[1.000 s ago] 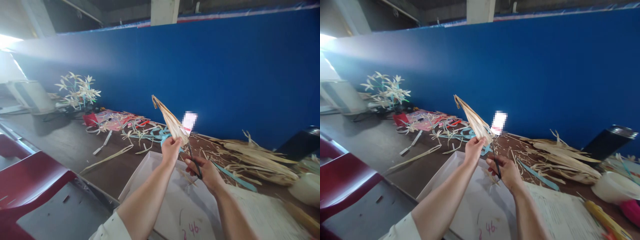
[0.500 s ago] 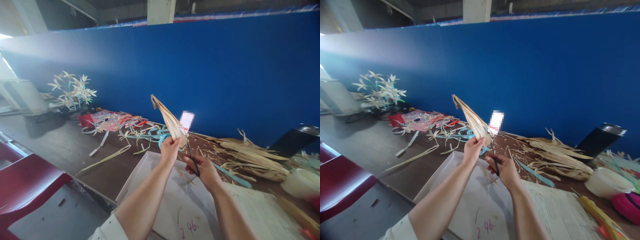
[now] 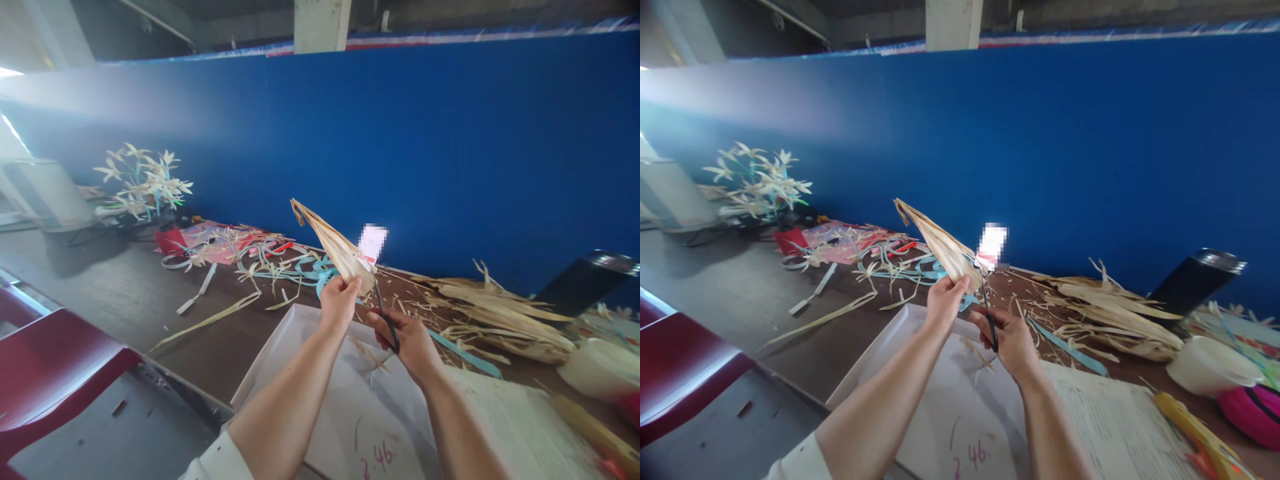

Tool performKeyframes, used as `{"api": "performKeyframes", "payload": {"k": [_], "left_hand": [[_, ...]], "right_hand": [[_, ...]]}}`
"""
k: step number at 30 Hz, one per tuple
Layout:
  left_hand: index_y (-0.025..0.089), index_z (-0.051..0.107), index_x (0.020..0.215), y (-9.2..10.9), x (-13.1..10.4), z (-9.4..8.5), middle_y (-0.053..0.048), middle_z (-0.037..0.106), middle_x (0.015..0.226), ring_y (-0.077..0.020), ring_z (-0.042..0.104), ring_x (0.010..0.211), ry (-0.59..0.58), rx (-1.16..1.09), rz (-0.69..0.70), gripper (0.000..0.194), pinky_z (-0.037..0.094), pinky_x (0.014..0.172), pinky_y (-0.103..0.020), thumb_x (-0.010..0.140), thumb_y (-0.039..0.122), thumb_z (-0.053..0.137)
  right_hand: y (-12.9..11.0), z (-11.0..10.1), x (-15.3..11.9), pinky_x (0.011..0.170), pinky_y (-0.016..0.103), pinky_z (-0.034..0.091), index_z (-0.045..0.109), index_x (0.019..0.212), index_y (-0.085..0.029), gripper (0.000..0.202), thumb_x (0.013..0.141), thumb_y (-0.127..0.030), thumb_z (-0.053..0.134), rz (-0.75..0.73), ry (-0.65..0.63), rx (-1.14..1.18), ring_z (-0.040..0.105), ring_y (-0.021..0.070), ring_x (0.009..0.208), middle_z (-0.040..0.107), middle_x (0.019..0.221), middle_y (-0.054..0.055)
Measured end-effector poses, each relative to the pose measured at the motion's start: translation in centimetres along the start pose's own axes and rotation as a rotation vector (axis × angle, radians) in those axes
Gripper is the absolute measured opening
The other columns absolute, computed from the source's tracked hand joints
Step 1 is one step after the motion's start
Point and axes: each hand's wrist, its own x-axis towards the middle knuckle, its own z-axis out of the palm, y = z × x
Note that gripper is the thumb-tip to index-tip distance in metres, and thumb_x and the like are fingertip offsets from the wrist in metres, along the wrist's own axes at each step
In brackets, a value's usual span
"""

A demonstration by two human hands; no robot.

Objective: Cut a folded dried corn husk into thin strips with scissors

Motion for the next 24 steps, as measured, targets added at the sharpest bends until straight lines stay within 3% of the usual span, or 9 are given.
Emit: {"api": "performKeyframes", "payload": {"k": [14,24], "left_hand": [[0.013,0.063,0.068,0.7,-0.1,-0.1,0.001,0.056,0.056,-0.0077,0.045,0.049,-0.003,-0.107,-0.039,0.030,0.036,0.051,-0.020,0.067,0.043,0.064],[0.013,0.067,0.082,1.2,-0.2,-0.3,-0.002,0.061,0.062,-0.0094,0.050,0.052,0.001,-0.143,-0.095,0.031,0.038,0.053,-0.021,0.068,0.041,0.065]], "right_hand": [[-0.2,0.3,0.0,0.046,0.025,0.030,0.069,0.096,-0.012,0.057,0.067,-0.061,0.062,0.008,0.004,-0.033,0.040,0.0100,0.045,0.048,0.049,-0.002],[0.9,0.2,0.1,0.047,0.024,0.035,0.069,0.097,-0.016,0.049,0.067,-0.055,0.064,0.003,-0.007,-0.155,0.046,0.0110,0.045,0.055,0.050,-0.002]]}}
